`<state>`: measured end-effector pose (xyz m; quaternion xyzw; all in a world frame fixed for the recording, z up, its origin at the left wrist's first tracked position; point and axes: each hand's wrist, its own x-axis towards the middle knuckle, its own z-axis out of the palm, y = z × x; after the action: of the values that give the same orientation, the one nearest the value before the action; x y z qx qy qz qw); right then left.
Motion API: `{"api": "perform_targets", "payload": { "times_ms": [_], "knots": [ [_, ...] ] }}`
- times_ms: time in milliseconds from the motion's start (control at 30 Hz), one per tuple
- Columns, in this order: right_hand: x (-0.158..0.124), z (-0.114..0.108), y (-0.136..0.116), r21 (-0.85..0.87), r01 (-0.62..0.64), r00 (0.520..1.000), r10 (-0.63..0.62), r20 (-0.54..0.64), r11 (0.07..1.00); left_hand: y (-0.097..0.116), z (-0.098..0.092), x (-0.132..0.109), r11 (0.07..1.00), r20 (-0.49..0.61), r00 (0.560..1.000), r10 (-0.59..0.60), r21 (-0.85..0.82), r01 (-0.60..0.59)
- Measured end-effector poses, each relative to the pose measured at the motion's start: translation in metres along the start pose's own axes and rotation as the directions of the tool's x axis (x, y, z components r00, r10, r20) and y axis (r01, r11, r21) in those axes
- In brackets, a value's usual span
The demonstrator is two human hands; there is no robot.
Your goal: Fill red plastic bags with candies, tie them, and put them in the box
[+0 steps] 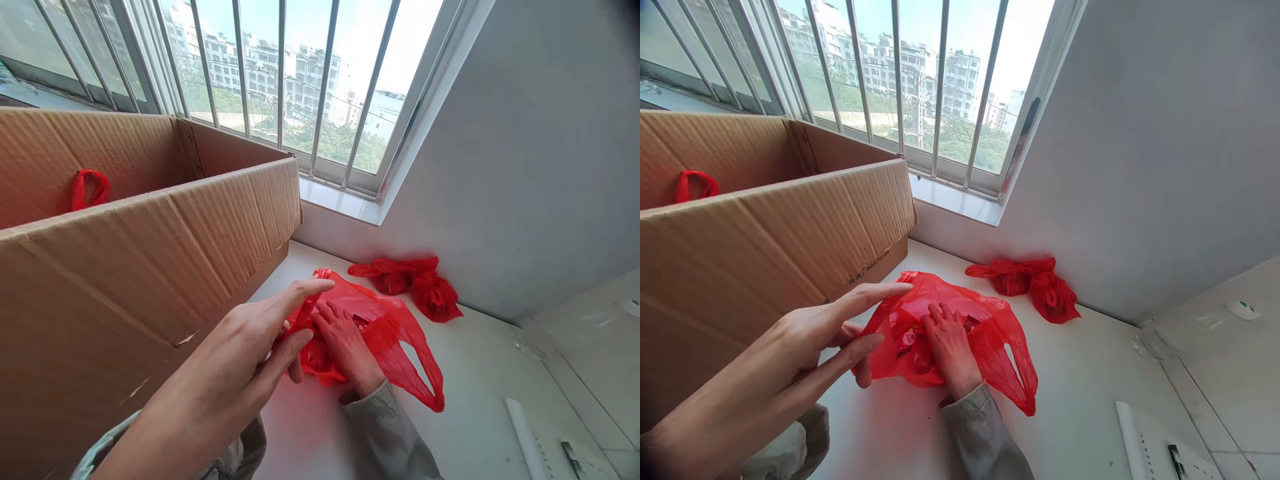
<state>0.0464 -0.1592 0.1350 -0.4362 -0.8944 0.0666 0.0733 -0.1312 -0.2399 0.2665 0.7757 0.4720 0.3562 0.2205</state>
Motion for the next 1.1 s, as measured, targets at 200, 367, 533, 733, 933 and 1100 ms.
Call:
{"api": "perform_targets", "payload": {
  "times_ms": [200,367,533,733,933,1100],
  "knots": [
    [-0.003,-0.003,0.014,-0.038,-0.056,0.997,0.054,-0.047,0.998,-0.001,0.0,-0.002,1.0,0.049,0.999,-0.025,0.012,0.025],
    [-0.008,-0.014,0.018,-0.113,-0.183,0.982,0.177,-0.064,0.977,-0.002,0.0,-0.001,1.0,0.068,0.998,0.008,0.003,-0.008],
    [-0.006,-0.014,0.023,-0.118,-0.197,0.979,0.189,-0.077,0.973,-0.002,0.001,-0.001,0.999,0.091,0.995,0.036,0.007,-0.037],
    [-0.013,-0.019,0.021,-0.048,-0.129,0.992,0.129,-0.014,0.99,0.0,0.002,0.0,0.999,0.08,0.996,0.036,0.018,-0.037],
    [-0.019,-0.027,0.012,-0.025,-0.131,0.991,0.131,-0.013,0.991,-0.004,0.003,-0.005,1.0,0.081,0.997,-0.004,0.02,0.002],
    [-0.013,-0.015,-0.006,0.039,0.034,0.999,-0.034,-0.003,0.999,-0.004,0.0,-0.003,0.999,0.073,0.997,0.037,0.025,-0.039]
  ]
}}
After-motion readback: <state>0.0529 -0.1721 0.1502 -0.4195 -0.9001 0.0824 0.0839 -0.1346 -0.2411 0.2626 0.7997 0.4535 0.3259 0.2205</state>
